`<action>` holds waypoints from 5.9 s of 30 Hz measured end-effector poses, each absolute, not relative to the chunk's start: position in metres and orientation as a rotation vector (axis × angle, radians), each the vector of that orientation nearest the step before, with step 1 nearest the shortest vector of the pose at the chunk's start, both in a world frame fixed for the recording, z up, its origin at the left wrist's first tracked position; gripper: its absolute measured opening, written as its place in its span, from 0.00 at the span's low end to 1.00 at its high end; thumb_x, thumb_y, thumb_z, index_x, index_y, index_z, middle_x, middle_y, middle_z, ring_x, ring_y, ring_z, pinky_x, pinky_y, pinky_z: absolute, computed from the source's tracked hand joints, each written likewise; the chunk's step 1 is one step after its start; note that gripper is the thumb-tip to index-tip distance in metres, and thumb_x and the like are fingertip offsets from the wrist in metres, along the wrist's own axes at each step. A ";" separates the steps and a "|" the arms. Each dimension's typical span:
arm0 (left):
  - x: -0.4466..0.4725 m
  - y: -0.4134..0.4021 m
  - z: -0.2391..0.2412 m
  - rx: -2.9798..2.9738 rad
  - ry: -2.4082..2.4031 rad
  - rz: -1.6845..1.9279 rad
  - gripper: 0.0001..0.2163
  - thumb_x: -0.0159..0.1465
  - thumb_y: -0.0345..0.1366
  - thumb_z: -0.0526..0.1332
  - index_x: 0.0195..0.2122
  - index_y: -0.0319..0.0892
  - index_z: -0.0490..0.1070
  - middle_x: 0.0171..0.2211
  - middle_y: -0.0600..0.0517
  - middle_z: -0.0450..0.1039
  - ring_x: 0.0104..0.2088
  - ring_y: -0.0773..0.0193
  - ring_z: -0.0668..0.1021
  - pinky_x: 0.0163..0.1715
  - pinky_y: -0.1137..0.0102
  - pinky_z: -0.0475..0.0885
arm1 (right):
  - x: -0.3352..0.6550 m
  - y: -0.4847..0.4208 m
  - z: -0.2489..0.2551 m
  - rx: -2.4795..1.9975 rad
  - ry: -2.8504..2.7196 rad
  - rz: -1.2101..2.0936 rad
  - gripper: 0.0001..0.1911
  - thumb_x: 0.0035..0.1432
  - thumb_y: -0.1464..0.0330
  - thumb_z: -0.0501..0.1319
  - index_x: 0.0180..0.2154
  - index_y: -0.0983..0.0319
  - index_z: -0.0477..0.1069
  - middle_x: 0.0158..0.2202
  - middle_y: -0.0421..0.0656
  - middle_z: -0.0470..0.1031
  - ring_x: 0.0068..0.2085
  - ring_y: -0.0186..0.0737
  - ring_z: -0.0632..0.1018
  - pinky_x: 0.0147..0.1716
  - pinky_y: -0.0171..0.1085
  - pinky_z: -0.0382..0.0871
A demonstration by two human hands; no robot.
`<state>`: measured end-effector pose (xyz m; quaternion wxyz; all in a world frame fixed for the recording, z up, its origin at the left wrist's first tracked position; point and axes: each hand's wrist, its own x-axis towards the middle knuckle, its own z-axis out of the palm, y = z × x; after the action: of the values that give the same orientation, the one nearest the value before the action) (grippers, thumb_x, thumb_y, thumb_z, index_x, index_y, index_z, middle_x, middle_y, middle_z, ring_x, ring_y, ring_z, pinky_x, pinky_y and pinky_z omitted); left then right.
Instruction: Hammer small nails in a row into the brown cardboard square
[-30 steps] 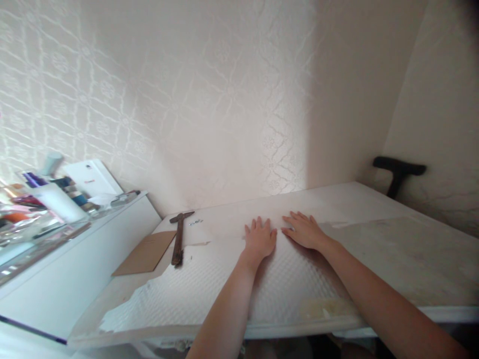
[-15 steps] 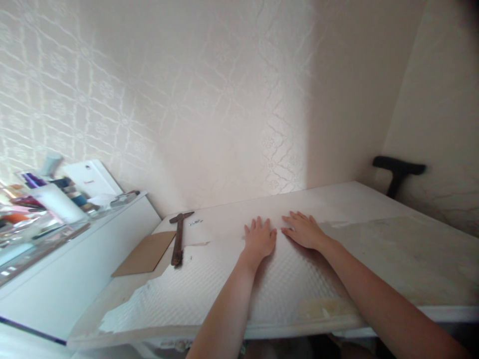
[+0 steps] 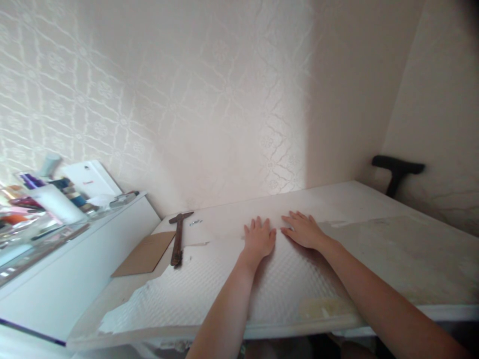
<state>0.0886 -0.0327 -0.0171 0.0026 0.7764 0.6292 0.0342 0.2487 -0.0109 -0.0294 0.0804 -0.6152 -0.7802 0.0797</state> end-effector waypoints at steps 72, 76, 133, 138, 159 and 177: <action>0.087 -0.032 -0.018 2.432 1.992 0.066 0.25 0.67 0.47 0.37 0.63 0.43 0.51 0.65 0.41 0.48 0.64 0.49 0.54 0.58 0.49 0.51 | 0.248 -0.013 -0.028 -1.816 -2.328 0.252 0.30 0.61 0.55 0.45 0.61 0.61 0.57 0.65 0.52 0.50 0.64 0.55 0.51 0.58 0.57 0.45; 0.088 -0.033 -0.017 2.430 1.987 0.057 0.26 0.67 0.47 0.37 0.63 0.42 0.51 0.65 0.40 0.48 0.64 0.48 0.54 0.58 0.49 0.51 | 0.248 -0.012 -0.029 -1.815 -2.330 0.236 0.30 0.61 0.54 0.45 0.61 0.60 0.58 0.65 0.51 0.51 0.64 0.54 0.51 0.58 0.57 0.45; 0.087 -0.033 -0.016 2.427 1.970 0.082 0.26 0.68 0.46 0.38 0.63 0.41 0.51 0.64 0.39 0.48 0.63 0.47 0.54 0.58 0.48 0.51 | 0.247 -0.015 -0.024 -1.831 -2.343 0.266 0.30 0.61 0.55 0.45 0.61 0.61 0.56 0.65 0.52 0.49 0.64 0.55 0.50 0.58 0.57 0.44; 0.087 -0.032 -0.017 2.427 1.975 0.083 0.26 0.68 0.47 0.37 0.63 0.42 0.51 0.65 0.39 0.47 0.64 0.47 0.54 0.58 0.48 0.51 | 0.247 -0.016 -0.024 -1.834 -2.342 0.269 0.30 0.61 0.56 0.45 0.61 0.61 0.56 0.65 0.52 0.50 0.64 0.54 0.51 0.58 0.57 0.45; 0.088 -0.033 -0.017 2.430 1.982 0.080 0.25 0.68 0.46 0.37 0.62 0.42 0.51 0.64 0.40 0.48 0.63 0.47 0.54 0.58 0.49 0.51 | 0.248 -0.016 -0.025 -1.809 -2.351 0.258 0.30 0.61 0.55 0.45 0.61 0.61 0.57 0.65 0.53 0.50 0.64 0.56 0.51 0.57 0.57 0.45; 0.088 -0.034 -0.015 2.429 1.985 0.061 0.25 0.68 0.46 0.37 0.62 0.42 0.51 0.65 0.40 0.47 0.64 0.49 0.53 0.58 0.50 0.51 | 0.248 -0.014 -0.026 -1.812 -2.338 0.254 0.30 0.60 0.55 0.45 0.61 0.61 0.57 0.65 0.52 0.51 0.64 0.55 0.51 0.58 0.57 0.45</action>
<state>0.0880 -0.0337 -0.0155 0.0020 0.7742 0.6326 0.0195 0.2485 -0.0142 -0.0264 0.0862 -0.6081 -0.7845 0.0852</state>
